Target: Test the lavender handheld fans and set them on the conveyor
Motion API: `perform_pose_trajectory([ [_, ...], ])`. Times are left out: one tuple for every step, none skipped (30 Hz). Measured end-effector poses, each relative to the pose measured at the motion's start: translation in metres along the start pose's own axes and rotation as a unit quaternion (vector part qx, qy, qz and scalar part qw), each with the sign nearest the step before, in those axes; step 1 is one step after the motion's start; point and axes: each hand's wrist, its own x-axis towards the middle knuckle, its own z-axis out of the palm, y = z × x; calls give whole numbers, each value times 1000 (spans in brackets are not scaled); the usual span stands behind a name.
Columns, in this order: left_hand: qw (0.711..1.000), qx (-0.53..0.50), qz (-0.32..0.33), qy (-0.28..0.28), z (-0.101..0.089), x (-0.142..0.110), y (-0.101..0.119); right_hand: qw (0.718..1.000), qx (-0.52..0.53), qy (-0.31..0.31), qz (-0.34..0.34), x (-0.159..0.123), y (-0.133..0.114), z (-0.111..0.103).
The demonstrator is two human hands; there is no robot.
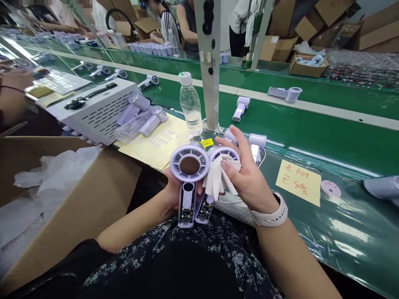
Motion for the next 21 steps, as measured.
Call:
perform_pose_trajectory([
  [1000,3,-7,-4,2,-1,-1,999,17,-19,27,-1,-1,0],
  [1000,1,-15,-10,3,-1,-2,998,29,-30,48,-2,-1,1],
  [1000,-2,-24,-15,4,-1,-3,997,37,-33,61,-3,-1,2],
  [999,-7,-31,-19,5,-1,-4,997,39,-24,65,-3,1,3],
  [999,-11,-39,-23,5,0,-5,998,28,-7,57,-3,2,4],
  [998,-16,-45,-27,5,0,-6,999,0,16,39,-3,4,3],
  [998,-23,-52,-30,5,1,-6,998,-48,40,14,-2,5,1],
  [997,-34,-58,-32,5,2,-6,991,-112,68,-16,0,5,-3],
  [996,-48,-64,-33,4,2,-6,977,-181,104,-45,1,5,-8],
  [995,-64,-74,-36,3,3,-5,958,-239,145,-71,3,4,-15],
  [992,-82,-84,-38,2,4,-4,940,-274,184,-89,5,2,-22],
  [990,-99,-92,-42,2,4,-4,929,-285,212,-101,7,-1,-29],
  [987,-113,-103,-50,1,4,-3,930,-276,217,-107,10,-5,-34],
  [984,-125,-112,-58,1,5,-4,942,-256,189,-108,12,-10,-38],
  [981,-133,-123,-68,0,5,-4,958,-234,129,-106,15,-15,-40],
  [978,-138,-135,-78,1,4,-6,971,-214,50,-99,18,-20,-41],
  [975,-141,-150,-89,1,4,-8,977,-194,-31,-86,21,-24,-40],
  [971,-143,-166,-100,1,3,-10,978,-170,-105,-65,25,-27,-39],
  [966,-143,-184,-113,2,2,-12,974,-143,-171,-37,29,-29,-38],
  [961,-143,-200,-128,2,1,-14,967,-111,-227,-4,33,-31,-37],
  [955,-140,-216,-145,2,-1,-16,957,-80,-277,31,36,-31,-37],
])
